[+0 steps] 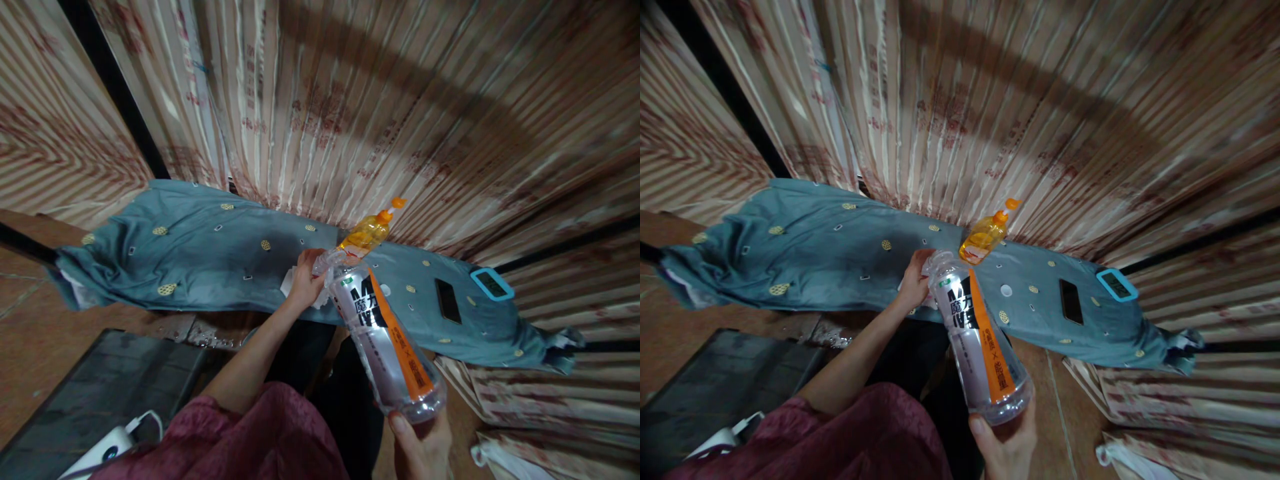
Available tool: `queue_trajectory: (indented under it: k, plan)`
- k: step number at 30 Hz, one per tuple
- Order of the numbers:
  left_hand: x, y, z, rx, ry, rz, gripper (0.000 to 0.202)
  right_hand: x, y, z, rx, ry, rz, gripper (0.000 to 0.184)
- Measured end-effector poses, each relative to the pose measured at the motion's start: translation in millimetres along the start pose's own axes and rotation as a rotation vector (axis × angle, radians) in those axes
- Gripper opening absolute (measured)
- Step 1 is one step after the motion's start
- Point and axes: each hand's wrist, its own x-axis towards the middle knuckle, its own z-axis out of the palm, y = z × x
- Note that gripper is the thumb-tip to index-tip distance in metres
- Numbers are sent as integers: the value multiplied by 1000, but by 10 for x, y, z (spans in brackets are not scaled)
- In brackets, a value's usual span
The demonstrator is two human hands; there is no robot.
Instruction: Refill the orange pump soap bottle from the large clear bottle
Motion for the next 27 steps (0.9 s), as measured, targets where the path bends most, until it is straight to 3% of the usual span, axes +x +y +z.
queue_trajectory:
  k: [4,8,13,27]
  plan:
    - [3,14,-11,-1,-3,-7,37,38,86,-53,-2,-45,-17,92]
    - [0,6,-21,-4,-8,-11,38,-11,-17,24,-3,10,21,96]
    - [-2,-12,-13,14,2,-10,41,-57,-129,90,6,-10,14,96]
    - [-2,-14,-4,11,3,-21,43,-6,10,17,41,5,52,94]
